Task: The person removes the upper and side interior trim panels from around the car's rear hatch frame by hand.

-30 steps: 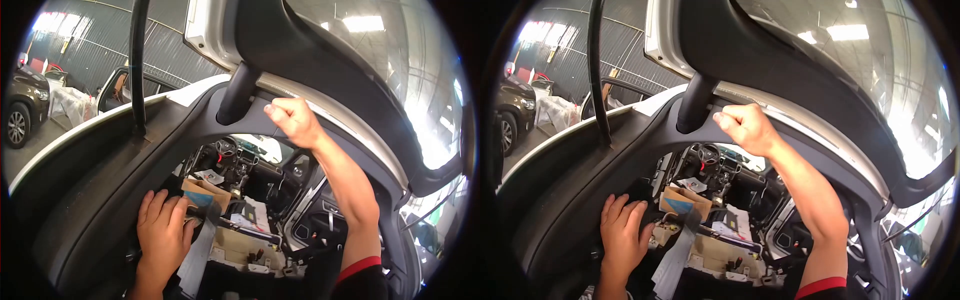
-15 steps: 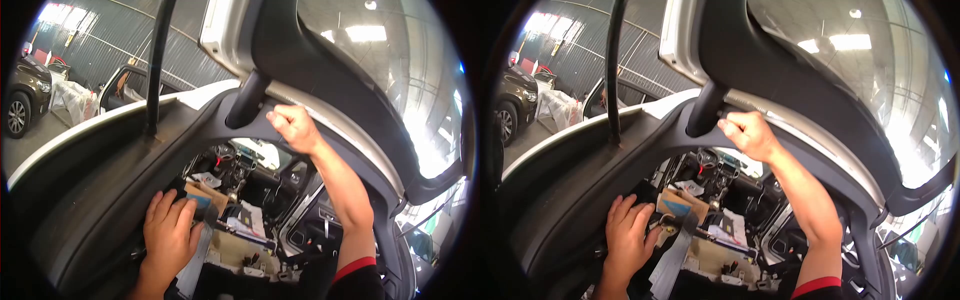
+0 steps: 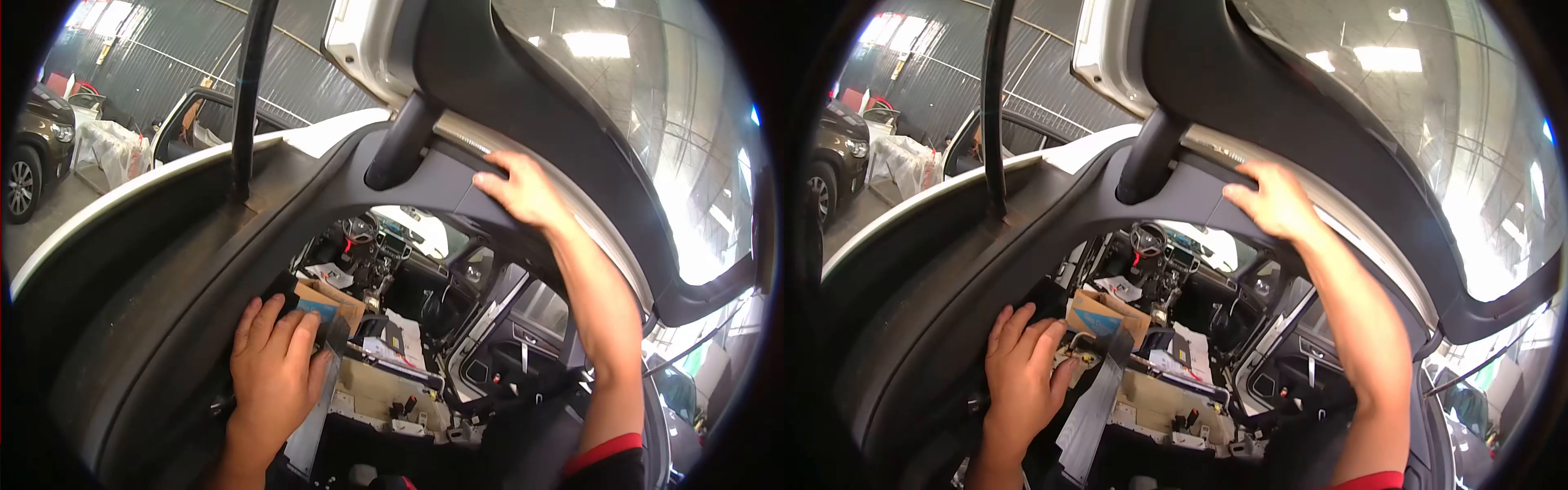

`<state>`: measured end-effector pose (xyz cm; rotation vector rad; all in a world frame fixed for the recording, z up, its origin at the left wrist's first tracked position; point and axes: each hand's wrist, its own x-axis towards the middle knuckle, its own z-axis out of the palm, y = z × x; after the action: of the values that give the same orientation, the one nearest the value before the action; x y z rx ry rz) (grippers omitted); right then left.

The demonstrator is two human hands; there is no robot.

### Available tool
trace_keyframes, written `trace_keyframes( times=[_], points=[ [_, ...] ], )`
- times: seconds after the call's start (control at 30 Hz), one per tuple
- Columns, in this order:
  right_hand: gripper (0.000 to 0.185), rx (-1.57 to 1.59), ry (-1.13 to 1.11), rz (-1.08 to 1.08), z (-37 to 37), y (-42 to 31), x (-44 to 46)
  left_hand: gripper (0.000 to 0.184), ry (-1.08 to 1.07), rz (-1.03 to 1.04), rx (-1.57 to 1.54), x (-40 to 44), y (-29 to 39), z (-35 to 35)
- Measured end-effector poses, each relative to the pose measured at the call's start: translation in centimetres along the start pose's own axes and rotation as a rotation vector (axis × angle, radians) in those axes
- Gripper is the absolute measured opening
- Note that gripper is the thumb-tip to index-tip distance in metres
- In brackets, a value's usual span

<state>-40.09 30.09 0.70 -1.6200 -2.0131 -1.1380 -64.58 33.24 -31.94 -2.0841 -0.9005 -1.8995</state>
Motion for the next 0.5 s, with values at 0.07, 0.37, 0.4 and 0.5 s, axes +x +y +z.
trace_keyframes(
  times=[0.07,0.37,0.4,0.5],
  points=[
    [0.056,0.087,-0.015,0.143,-0.1,-0.5,0.3,0.048,0.020,-0.018,-0.032,0.0,0.1,0.0],
    [0.049,0.212,0.014,0.064,0.0,0.8,0.5,0.047,0.061,-0.030,-0.091,-0.2,0.0,-0.2],
    [0.048,0.208,0.033,0.070,0.0,0.7,0.3,0.046,0.062,-0.025,-0.099,0.1,0.1,0.0],
    [0.046,0.124,0.136,0.039,0.9,1.0,0.3,0.044,0.117,-0.045,-0.140,2.2,1.3,1.7]
  ],
)
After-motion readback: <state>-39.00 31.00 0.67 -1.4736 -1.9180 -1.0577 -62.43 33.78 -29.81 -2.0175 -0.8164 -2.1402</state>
